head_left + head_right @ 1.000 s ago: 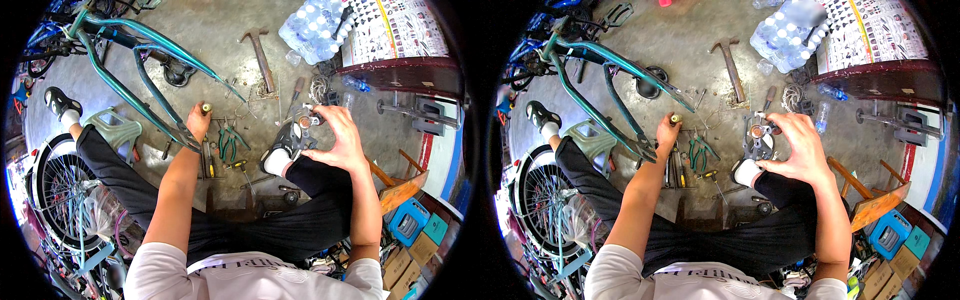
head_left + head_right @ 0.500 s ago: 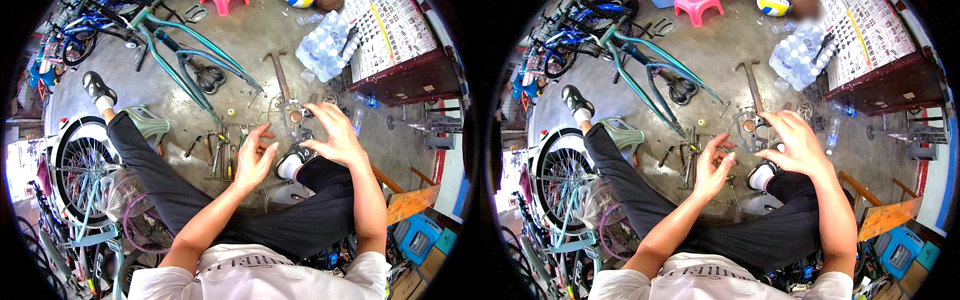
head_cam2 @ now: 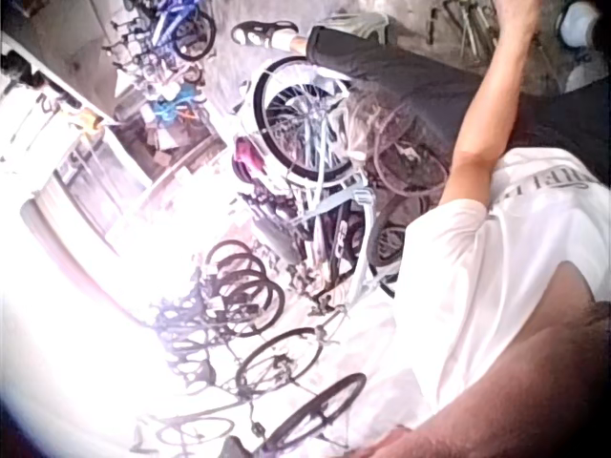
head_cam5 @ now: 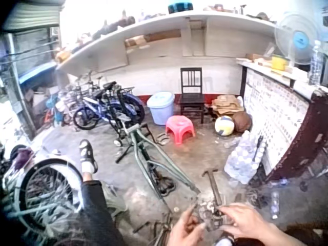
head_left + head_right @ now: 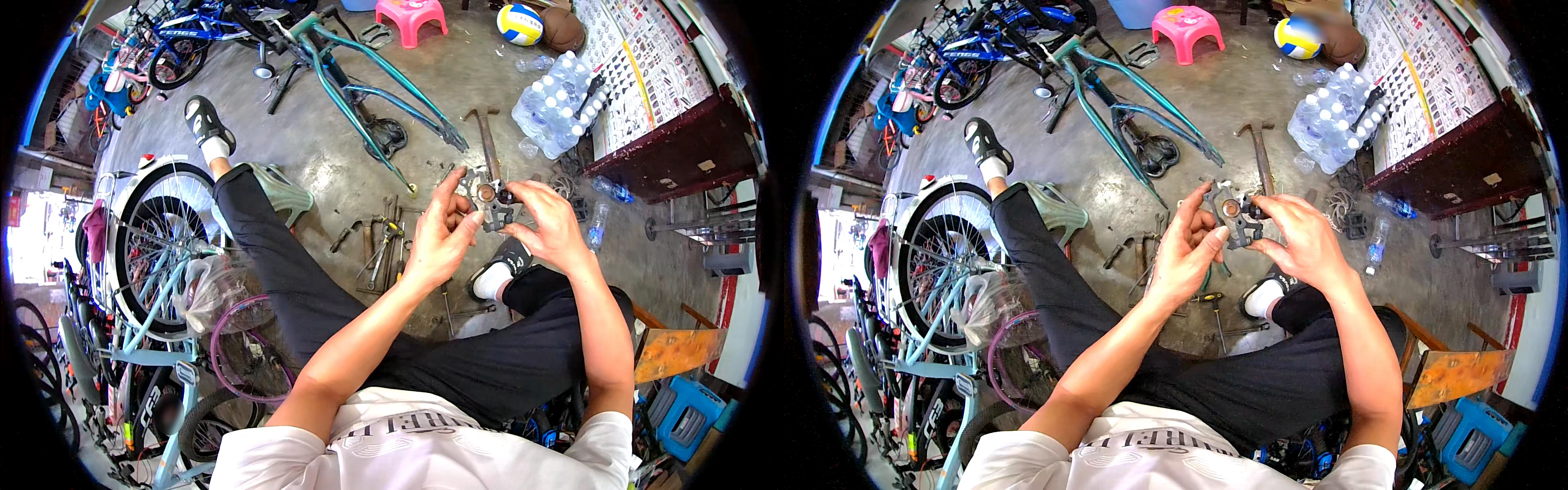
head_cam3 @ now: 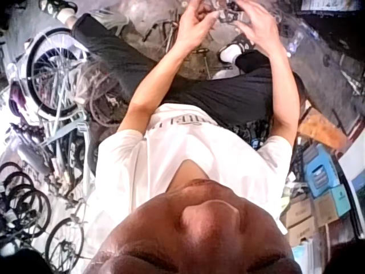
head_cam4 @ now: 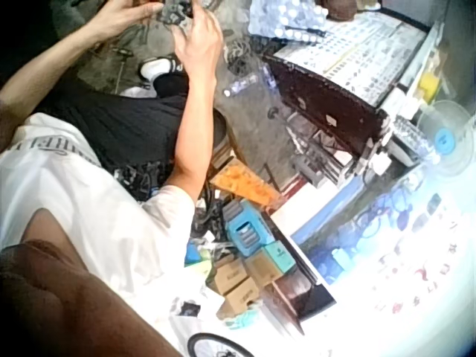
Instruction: The person cleans a bicycle component using a bottle of liquid and their hands while sitting on the floor.
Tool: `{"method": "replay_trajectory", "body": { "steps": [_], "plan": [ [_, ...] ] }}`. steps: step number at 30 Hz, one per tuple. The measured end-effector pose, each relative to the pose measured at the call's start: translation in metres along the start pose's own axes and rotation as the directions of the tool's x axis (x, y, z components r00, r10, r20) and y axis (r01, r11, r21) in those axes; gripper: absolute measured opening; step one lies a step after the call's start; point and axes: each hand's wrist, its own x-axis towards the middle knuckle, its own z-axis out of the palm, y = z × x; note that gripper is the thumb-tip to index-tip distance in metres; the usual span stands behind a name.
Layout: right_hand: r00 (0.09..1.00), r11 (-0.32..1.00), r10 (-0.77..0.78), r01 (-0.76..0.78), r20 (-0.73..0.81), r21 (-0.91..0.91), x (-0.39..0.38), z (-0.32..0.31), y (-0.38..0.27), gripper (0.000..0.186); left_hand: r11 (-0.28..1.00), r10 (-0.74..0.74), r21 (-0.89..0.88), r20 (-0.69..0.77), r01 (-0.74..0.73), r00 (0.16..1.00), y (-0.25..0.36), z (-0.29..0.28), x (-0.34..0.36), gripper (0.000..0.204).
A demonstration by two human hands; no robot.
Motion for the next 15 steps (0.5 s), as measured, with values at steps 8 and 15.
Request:
{"method": "replay_trajectory", "body": {
  "steps": [8,15],
  "plan": [
    [0.996,0.999,0.032,-0.03,0.08,-0.034,-0.004,-0.002,-0.005,0.107,0.998,-0.012,0.063,0.069,0.007,0.998,0.003,0.001,-0.009,0.061],
    [0.995,0.997,0.023,-0.016,0.098,-0.073,-0.001,-0.004,-0.008,0.106,1.0,-0.029,0.002,0.027,0.029,0.999,-0.003,0.003,-0.012,0.058]
  ]
}}
